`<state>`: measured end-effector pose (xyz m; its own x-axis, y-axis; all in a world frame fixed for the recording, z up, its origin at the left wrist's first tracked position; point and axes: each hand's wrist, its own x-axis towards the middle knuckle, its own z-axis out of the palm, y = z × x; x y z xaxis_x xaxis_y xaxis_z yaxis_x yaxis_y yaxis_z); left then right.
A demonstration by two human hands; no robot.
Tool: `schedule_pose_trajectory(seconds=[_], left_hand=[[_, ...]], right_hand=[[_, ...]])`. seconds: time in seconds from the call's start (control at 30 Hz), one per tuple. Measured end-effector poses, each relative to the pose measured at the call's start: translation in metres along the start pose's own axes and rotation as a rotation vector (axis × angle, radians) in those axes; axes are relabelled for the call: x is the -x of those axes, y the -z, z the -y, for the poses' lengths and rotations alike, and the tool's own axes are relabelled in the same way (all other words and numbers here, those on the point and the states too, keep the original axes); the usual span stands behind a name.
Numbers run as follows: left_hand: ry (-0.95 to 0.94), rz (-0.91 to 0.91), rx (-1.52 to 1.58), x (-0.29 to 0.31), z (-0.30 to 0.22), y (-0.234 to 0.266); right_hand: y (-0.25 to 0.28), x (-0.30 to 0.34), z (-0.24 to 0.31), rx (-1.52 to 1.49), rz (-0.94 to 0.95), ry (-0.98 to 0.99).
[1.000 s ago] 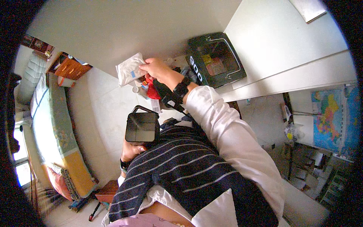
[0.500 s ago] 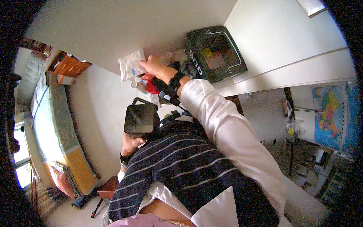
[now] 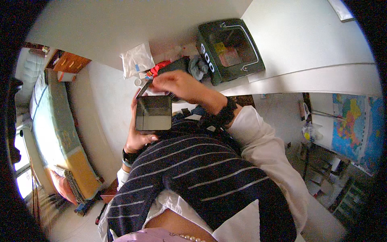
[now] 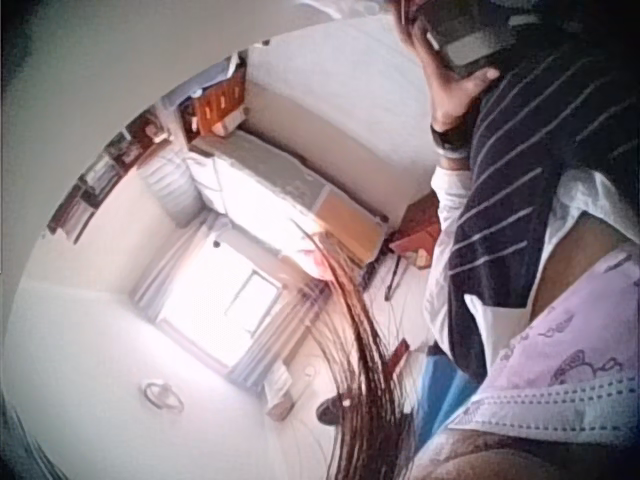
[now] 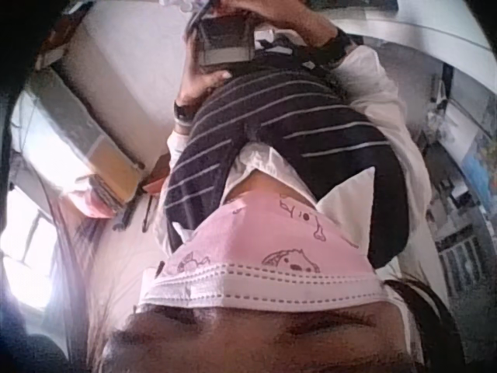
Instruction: The person wipes a small black box with a cloth, then handles a white box, a smartphone, a power bank, a spray bottle, and a yellow packet. They place the yellow packet and the black box into a green storage container, wipe the container, and finally open the white box to reveal earbuds.
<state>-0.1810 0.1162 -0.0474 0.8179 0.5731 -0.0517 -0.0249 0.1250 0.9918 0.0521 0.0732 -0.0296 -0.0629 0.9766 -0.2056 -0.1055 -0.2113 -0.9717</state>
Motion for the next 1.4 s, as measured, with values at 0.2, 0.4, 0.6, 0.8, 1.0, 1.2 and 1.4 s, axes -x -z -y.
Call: schedule_pose_trajectory(seconds=[0.2, 0.4, 0.6, 0.8, 1.0, 1.2, 1.4], left_hand=[[0.139, -0.099, -0.111, -0.018, -0.013, -0.010], [0.201, -0.159, -0.163, -0.024, -0.023, -0.018], [0.200, -0.055, -0.095, -0.021, -0.034, -0.019], [-0.043, 0.006, -0.140, -0.017, -0.026, -0.019], [-0.181, 0.063, 0.015, -0.005, -0.008, -0.009], [-0.488, 0.113, -0.007, -0.014, 0.002, -0.006], [-0.255, 0.186, 0.004, -0.024, -0.001, -0.016]], right_hand=[[0.004, 0.034, 0.024, 0.031, -0.077, 0.377], [-0.007, 0.036, 0.013, 0.577, -0.056, 0.611], [-0.007, 0.036, 0.006, 0.654, -0.016, 0.623], [-0.008, 0.040, 0.015, 0.818, 0.089, 0.607], [-0.014, 0.047, 0.017, 0.508, 0.033, 0.633], [-0.023, 0.059, 0.015, 0.202, 0.011, 0.414], [-0.037, 0.091, 0.007, 0.320, -0.286, 0.410]])
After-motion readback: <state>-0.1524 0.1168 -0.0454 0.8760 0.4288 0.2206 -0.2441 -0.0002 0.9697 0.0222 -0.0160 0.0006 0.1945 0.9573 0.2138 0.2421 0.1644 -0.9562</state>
